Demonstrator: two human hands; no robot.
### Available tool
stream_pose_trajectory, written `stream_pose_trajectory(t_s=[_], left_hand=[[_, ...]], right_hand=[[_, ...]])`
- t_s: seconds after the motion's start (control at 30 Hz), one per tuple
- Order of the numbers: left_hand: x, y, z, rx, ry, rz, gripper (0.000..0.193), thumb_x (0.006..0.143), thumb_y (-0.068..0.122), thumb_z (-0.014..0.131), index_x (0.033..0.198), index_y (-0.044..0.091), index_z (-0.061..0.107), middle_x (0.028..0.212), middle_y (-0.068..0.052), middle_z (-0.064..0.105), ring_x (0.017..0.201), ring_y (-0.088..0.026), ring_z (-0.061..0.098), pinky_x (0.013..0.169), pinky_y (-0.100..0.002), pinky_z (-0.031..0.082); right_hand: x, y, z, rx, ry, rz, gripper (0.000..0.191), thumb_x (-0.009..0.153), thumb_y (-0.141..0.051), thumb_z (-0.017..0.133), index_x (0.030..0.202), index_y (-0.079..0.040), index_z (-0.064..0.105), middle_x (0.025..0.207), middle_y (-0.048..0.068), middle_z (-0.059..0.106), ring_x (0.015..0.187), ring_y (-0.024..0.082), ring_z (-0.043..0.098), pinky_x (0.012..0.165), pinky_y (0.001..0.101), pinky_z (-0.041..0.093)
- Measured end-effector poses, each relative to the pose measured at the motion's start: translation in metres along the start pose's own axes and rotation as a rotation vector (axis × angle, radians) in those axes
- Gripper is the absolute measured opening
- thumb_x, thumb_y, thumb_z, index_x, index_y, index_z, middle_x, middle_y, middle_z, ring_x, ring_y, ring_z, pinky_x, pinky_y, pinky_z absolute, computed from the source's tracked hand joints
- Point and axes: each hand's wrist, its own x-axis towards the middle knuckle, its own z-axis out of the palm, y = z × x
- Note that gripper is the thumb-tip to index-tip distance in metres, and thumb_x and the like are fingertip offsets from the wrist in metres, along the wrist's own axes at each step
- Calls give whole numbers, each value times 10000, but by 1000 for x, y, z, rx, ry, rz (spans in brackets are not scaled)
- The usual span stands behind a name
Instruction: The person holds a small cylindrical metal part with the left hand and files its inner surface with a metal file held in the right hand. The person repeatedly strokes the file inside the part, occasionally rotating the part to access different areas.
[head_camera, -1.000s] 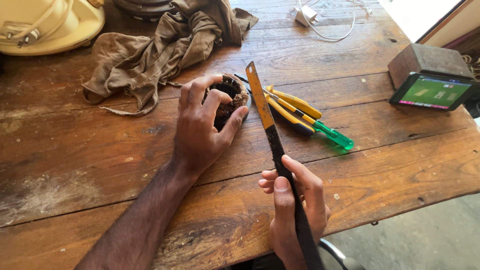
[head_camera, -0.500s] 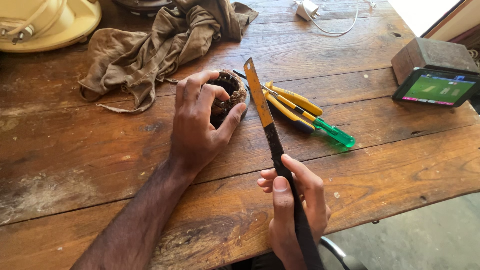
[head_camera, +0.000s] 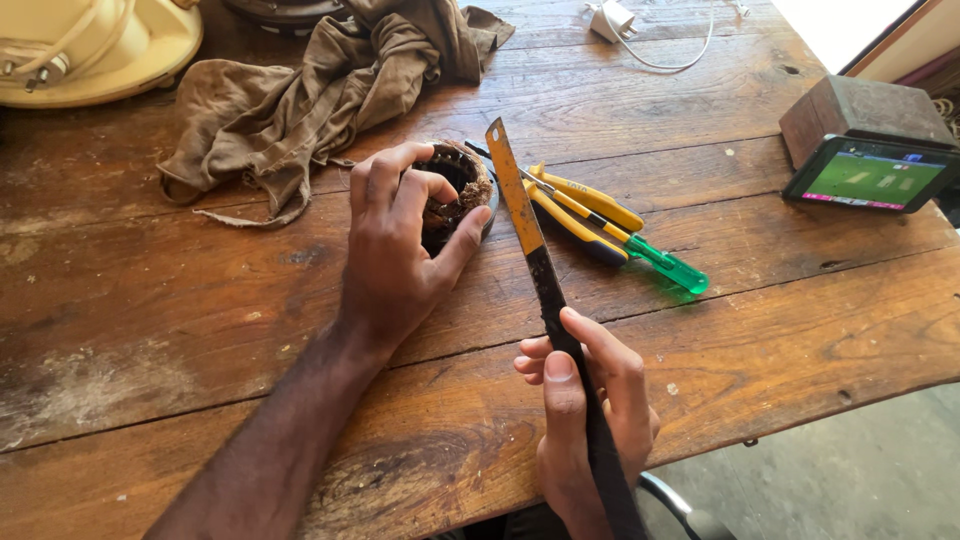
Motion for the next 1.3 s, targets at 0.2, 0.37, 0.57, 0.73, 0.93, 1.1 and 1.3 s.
stream_pose_trajectory(t_s=[0.2,0.37,0.57,0.73,0.93,1.1,1.3], left_hand=[[-3,4,1,95,59,12,390,933,311,852,1047,18,619,1329,-207,532,1277,-363,493,1072,-507,473],[-5,3,3,102,63,14,426,951,306,848,1136,-12,632,1333,-207,527,1290,-355,495,1085,-516,484],[-6,3,4,71,42,42,325,953,240,829,1068,5,637,1351,-192,535,1306,-342,494,1088,-476,507],[-5,5,6,52,55,65,273,946,195,820,1026,20,627,1256,-143,602,1248,-313,532,1139,-556,447],[-3,8,7,-10,54,37,248,941,157,814,988,27,608,1085,-102,637,1134,-293,591,1182,-617,396],[-2,8,6,-44,56,25,256,931,143,818,945,23,593,1020,-99,634,1081,-300,607,1175,-622,396],[-3,10,4,-57,54,22,260,927,147,819,922,20,593,974,-97,629,1023,-294,611,1171,-626,403]], right_hand=[[0,-2,2,-6,11,11,313,1038,-93,563,1331,18,554,975,149,763,856,162,741,800,310,618],[0,-3,3,-22,13,0,310,1039,-86,561,1331,17,553,978,150,763,856,161,740,802,307,617],[-1,-4,3,-5,-2,0,319,1032,-80,560,1335,19,547,982,151,762,866,162,736,805,310,616],[-2,-3,3,-15,2,-9,318,1032,-79,563,1334,18,551,983,150,762,860,162,739,803,310,617],[-1,-1,3,-1,-3,-18,318,1035,-82,565,1337,16,550,986,150,762,861,162,737,804,307,617],[-1,-1,4,-1,-1,-10,319,1034,-85,569,1336,18,554,981,153,760,860,162,736,803,307,616],[-2,-5,3,-6,8,-3,314,1032,-85,571,1329,18,557,970,151,763,851,159,735,794,305,615]])
